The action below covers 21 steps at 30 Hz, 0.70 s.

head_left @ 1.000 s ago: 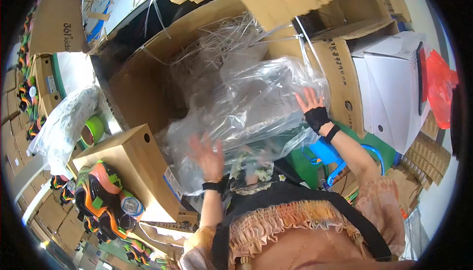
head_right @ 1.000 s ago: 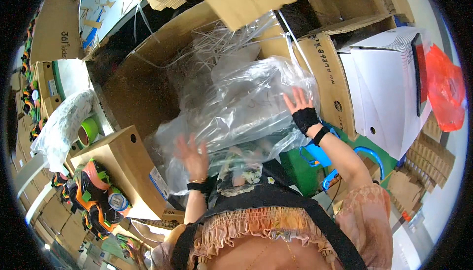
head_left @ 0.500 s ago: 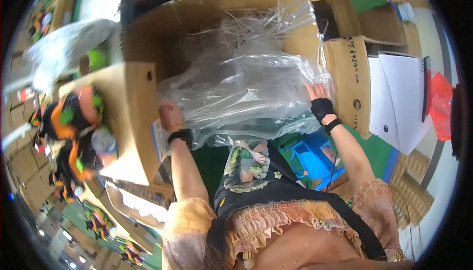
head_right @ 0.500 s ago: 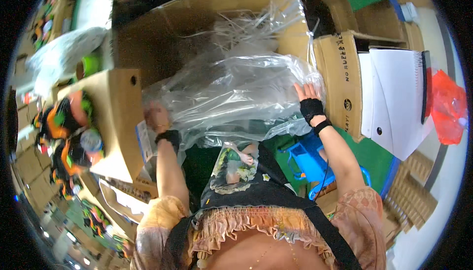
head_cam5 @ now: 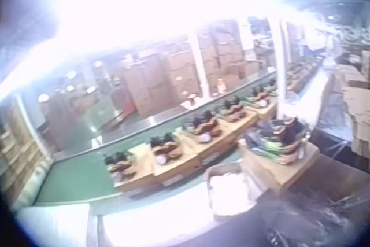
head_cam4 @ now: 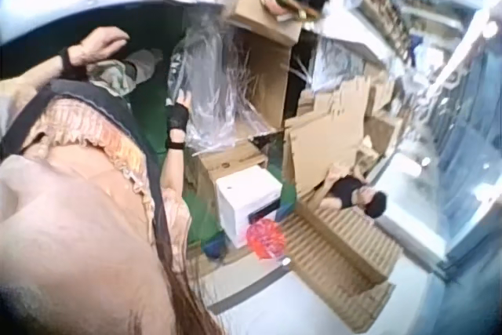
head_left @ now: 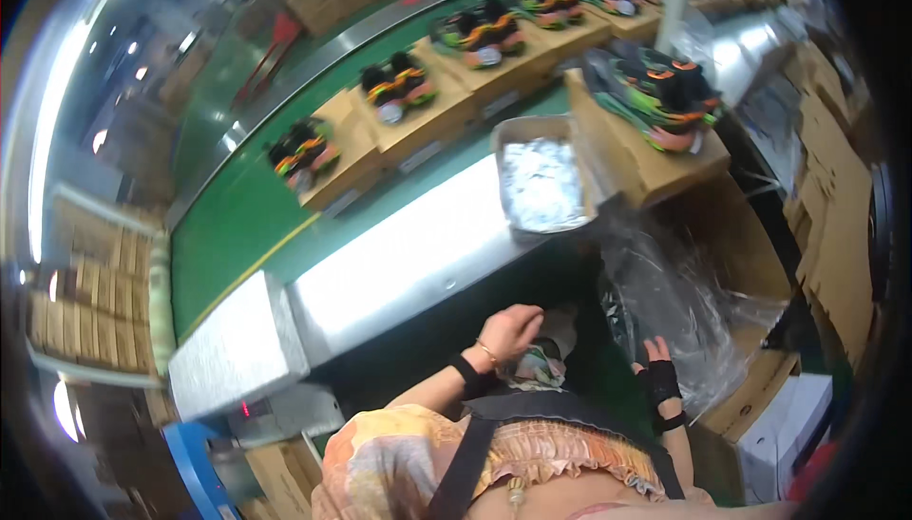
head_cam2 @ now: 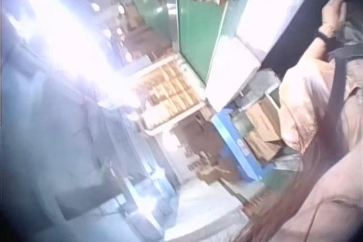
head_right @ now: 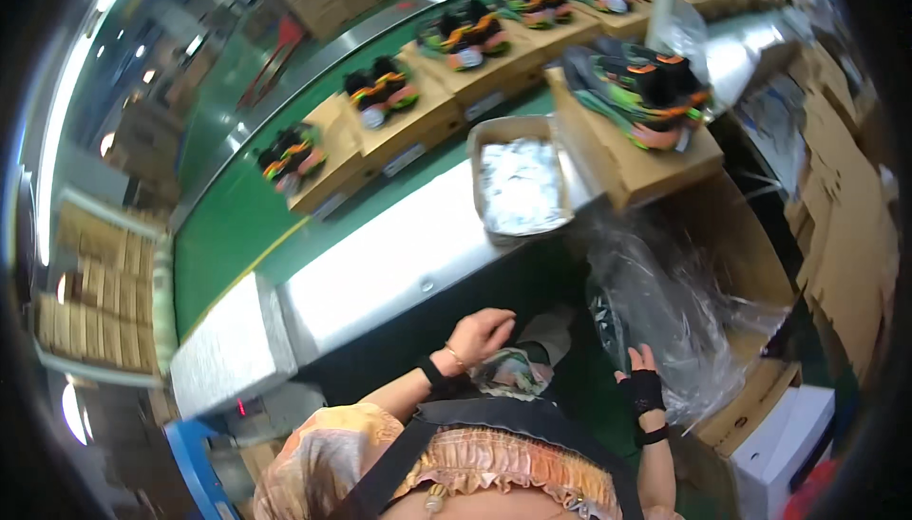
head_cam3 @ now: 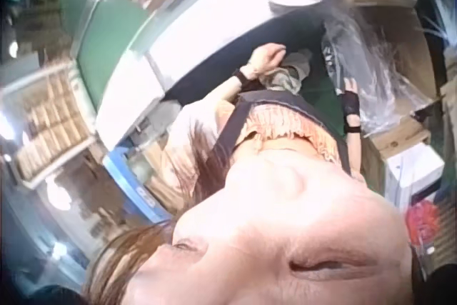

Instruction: Packing pairs of shoes into boxes with tissue paper on a conveyor belt.

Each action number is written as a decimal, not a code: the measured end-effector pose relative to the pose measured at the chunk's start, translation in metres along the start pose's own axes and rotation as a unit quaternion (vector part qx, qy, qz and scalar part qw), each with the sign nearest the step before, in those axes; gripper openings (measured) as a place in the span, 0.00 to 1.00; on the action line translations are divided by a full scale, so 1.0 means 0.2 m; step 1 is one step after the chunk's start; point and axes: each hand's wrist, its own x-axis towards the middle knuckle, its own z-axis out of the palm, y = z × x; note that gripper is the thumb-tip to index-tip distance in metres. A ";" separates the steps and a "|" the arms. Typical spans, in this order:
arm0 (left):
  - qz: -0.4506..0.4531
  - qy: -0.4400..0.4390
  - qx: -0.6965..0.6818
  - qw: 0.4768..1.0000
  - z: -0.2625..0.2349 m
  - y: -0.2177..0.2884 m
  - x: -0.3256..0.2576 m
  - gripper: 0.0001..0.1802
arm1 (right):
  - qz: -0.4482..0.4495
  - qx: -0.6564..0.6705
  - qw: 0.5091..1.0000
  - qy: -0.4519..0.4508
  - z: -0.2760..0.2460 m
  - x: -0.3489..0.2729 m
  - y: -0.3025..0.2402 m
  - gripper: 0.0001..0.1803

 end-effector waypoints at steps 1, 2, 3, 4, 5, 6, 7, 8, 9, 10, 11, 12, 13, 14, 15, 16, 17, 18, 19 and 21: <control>-0.013 0.035 0.015 0.999 -0.12 0.01 -0.05 0.10 | -0.013 -0.009 1.000 -0.009 -0.05 -0.01 -0.11 0.30; -0.033 0.079 0.015 0.996 -0.23 0.00 -0.12 0.10 | -0.050 -0.006 0.998 -0.037 -0.08 0.01 -0.22 0.29; -0.050 0.122 0.014 0.991 -0.33 -0.02 -0.17 0.10 | -0.086 -0.004 0.994 -0.064 -0.11 0.04 -0.34 0.29; -0.070 0.171 0.021 0.982 -0.42 -0.06 -0.25 0.09 | -0.124 -0.026 0.989 -0.071 -0.12 0.06 -0.46 0.27; -0.091 0.218 0.023 0.972 -0.50 -0.07 -0.30 0.09 | -0.134 -0.030 0.988 -0.075 -0.14 0.09 -0.57 0.27; -0.109 0.251 0.034 0.961 -0.58 -0.11 -0.35 0.09 | -0.176 -0.018 0.980 -0.094 -0.14 0.13 -0.68 0.27; -0.126 0.283 0.045 0.950 -0.67 -0.14 -0.42 0.09 | -0.217 -0.004 0.970 -0.113 -0.12 0.17 -0.80 0.26; -0.135 0.306 0.058 0.941 -0.74 -0.20 -0.46 0.09 | -0.214 0.002 0.969 -0.123 -0.11 0.22 -0.93 0.25; -0.143 0.326 0.069 0.932 -0.81 -0.25 -0.51 0.08 | -0.214 -0.001 0.969 -0.122 -0.07 0.28 -1.05 0.25; -0.160 0.328 0.079 0.927 -0.90 -0.30 -0.55 0.08 | -0.285 0.011 0.952 -0.114 -0.03 0.35 -1.17 0.24; -0.156 0.320 0.075 0.931 -0.98 -0.35 -0.58 0.08 | -0.347 0.024 0.932 -0.103 0.01 0.40 -1.28 0.23; -0.164 0.338 0.066 0.924 -1.05 -0.41 -0.60 0.09 | -0.371 0.032 0.922 -0.106 0.03 0.47 -1.41 0.22; -0.169 0.349 0.059 0.920 -1.11 -0.47 -0.61 0.09 | -0.391 0.045 0.913 -0.104 0.07 0.55 -1.54 0.21; -0.183 0.352 0.049 0.917 -1.18 -0.50 -0.64 0.09 | -0.398 0.049 0.907 -0.127 0.11 0.62 -1.70 0.21; -0.190 0.347 0.040 0.917 -1.26 -0.54 -0.66 0.10 | -0.398 0.055 0.905 -0.141 0.15 0.71 -1.85 0.21; -0.210 0.360 -0.022 0.909 -1.34 -0.55 -0.67 0.11 | -0.393 0.074 0.898 -0.184 0.20 0.80 -1.97 0.21; -0.235 0.370 -0.081 0.895 -1.43 -0.54 -0.69 0.12 | -0.486 0.069 0.860 -0.135 0.33 0.91 -2.06 0.19; -0.237 0.379 -0.082 0.891 -1.52 -0.53 -0.69 0.13 | -0.460 0.083 0.870 -0.154 0.45 0.99 -2.16 0.20; -0.245 0.397 -0.080 0.881 -1.61 -0.51 -0.71 0.14 | -0.438 0.071 0.872 -0.208 0.46 1.00 -2.36 0.22; -0.236 0.422 -0.084 0.871 -1.76 -0.56 -0.71 0.15 | -0.446 0.029 0.868 -0.217 0.54 1.09 -2.53 0.23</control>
